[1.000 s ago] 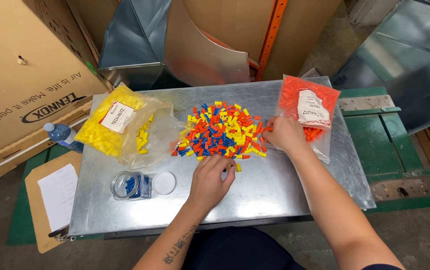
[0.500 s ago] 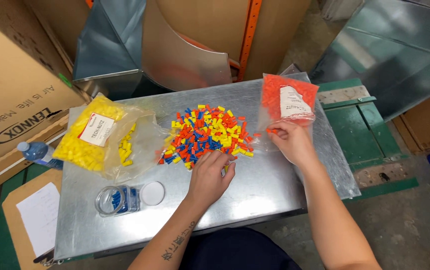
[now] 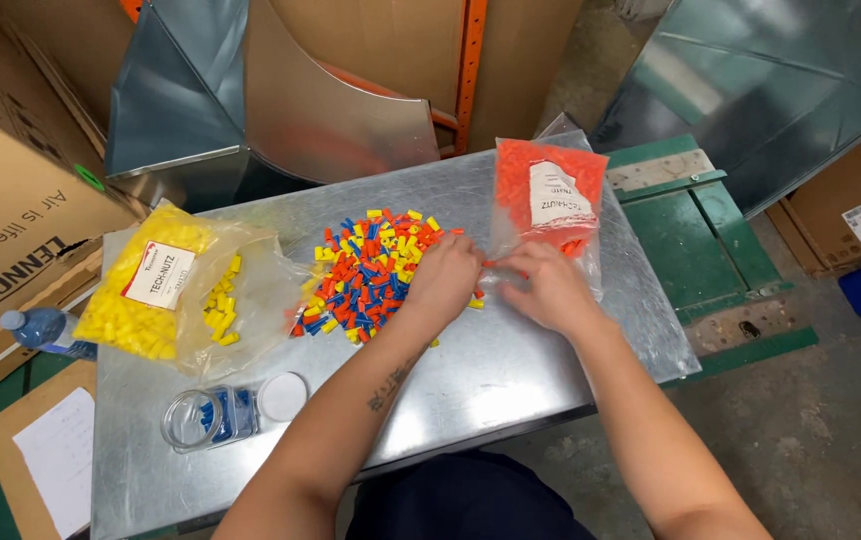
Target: The person sorts a mixed pile of small blue, yellow, and orange plastic pieces on a metal table. They pick up blue pieces and place them into a clear glass jar, then move orange pieces into a plastic bag, and yellow pieces into another plastic bag.
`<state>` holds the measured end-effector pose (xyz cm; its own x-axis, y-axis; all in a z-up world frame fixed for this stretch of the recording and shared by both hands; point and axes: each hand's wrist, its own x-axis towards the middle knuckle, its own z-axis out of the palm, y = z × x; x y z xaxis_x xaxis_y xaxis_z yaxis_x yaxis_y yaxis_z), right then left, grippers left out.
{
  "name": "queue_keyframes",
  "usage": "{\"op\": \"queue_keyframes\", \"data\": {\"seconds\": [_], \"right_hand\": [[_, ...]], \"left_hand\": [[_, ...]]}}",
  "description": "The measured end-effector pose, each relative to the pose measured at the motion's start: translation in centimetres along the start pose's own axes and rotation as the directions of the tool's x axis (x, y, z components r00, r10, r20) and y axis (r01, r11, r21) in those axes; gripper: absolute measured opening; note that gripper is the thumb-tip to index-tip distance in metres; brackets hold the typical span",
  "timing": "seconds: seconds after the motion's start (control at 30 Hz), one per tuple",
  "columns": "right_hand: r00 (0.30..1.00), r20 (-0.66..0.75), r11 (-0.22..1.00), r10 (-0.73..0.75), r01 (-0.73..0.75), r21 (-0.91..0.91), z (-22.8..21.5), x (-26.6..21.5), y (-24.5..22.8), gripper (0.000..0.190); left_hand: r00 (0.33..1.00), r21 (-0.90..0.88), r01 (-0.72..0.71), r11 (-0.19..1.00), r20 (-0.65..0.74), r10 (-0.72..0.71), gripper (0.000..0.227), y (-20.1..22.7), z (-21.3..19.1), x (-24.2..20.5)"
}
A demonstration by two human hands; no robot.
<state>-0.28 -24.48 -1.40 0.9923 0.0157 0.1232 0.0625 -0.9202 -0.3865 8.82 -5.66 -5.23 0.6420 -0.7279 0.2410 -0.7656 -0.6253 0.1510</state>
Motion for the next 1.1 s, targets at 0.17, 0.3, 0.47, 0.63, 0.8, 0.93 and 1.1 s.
{"op": "queue_keyframes", "data": {"seconds": [0.17, 0.3, 0.47, 0.63, 0.8, 0.93, 1.1], "right_hand": [[0.993, 0.101, 0.997, -0.067, 0.069, -0.021, 0.8, -0.1, -0.7, 0.041], [0.992, -0.093, 0.993, -0.087, 0.079, -0.091, 1.6, 0.0, 0.6, 0.023], [0.954, -0.265, 0.963, -0.143, 0.072, -0.258, 2.2, 1.2, 1.3, 0.032], [0.969, -0.139, 0.953, -0.207, 0.168, -0.251, 3.9, 2.5, 1.7, 0.003], [0.99, -0.028, 0.961, -0.139, 0.128, -0.244, 4.1, 3.3, 1.2, 0.014], [0.995, 0.097, 0.982, -0.013, 0.031, -0.186, 3.7, 3.9, 0.8, 0.013], [0.996, 0.056, 0.995, 0.063, -0.067, 0.07, 2.0, 2.7, -0.5, 0.016]], "left_hand": [[0.986, -0.02, -0.081, 0.997, 0.146, 0.083, 0.025, -1.4, 2.5, 2.4], [0.967, 0.001, -0.082, 0.997, 0.243, 0.08, 0.018, -1.5, 1.5, 3.3], [0.946, 0.013, -0.103, 0.995, 0.309, 0.094, 0.025, -1.5, 0.7, 4.0], [0.946, 0.056, -0.11, 0.992, 0.312, 0.087, 0.02, -1.3, 0.7, 3.7], [0.938, 0.128, -0.151, 0.98, 0.332, 0.101, 0.016, -2.1, 2.8, 4.6], [0.918, 0.135, -0.146, 0.98, 0.388, 0.084, 0.017, -2.2, 2.7, 5.0], [0.925, 0.173, -0.178, 0.969, 0.365, 0.105, 0.016, -2.2, 2.9, 5.2]]}}
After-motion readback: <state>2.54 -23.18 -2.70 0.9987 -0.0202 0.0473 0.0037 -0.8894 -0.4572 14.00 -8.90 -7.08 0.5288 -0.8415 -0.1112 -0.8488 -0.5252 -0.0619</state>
